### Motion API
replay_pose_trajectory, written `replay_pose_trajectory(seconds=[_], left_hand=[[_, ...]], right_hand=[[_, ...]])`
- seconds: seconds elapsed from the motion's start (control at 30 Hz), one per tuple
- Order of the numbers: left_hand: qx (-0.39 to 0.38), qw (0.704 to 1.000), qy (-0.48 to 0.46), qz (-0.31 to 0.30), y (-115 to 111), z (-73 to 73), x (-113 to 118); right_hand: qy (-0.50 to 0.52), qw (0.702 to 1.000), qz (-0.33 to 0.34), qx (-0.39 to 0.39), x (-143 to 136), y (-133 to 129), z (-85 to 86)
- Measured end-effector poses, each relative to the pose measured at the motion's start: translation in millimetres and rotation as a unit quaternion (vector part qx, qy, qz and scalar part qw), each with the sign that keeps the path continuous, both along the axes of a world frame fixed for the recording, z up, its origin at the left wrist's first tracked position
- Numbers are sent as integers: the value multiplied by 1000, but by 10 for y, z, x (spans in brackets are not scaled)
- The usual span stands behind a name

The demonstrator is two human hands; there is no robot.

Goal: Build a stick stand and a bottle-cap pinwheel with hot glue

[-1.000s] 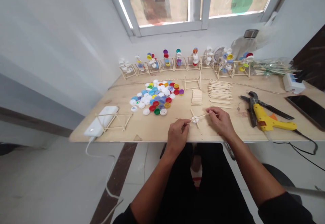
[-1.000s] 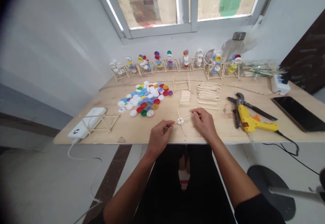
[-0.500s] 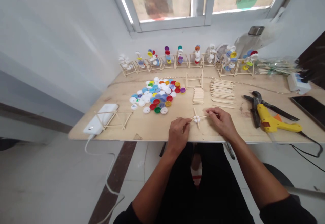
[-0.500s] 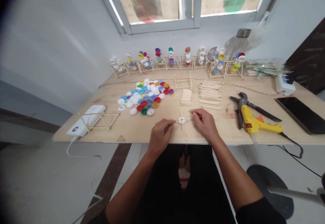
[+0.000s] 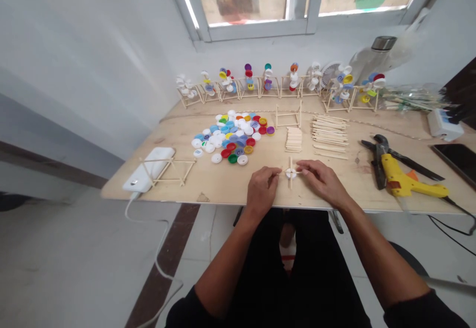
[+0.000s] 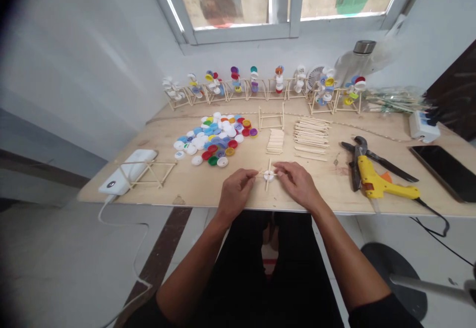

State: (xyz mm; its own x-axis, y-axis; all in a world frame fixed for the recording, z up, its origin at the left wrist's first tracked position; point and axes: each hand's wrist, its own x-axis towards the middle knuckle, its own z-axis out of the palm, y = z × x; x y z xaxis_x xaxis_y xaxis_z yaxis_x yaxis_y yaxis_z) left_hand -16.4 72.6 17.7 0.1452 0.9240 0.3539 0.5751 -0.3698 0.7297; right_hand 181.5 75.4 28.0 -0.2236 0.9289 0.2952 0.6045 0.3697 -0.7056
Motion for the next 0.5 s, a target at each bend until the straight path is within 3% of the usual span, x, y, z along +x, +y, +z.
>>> replay_pose_trajectory(seconds=[0.33, 0.5], left_hand=[[1, 1000, -9, -7, 73, -21, -20], [3, 1000, -8, -8, 27, -47, -49]], right_hand=[[8, 1000, 19, -17, -10, -7, 18], [21, 999, -26, -14, -15, -5, -6]])
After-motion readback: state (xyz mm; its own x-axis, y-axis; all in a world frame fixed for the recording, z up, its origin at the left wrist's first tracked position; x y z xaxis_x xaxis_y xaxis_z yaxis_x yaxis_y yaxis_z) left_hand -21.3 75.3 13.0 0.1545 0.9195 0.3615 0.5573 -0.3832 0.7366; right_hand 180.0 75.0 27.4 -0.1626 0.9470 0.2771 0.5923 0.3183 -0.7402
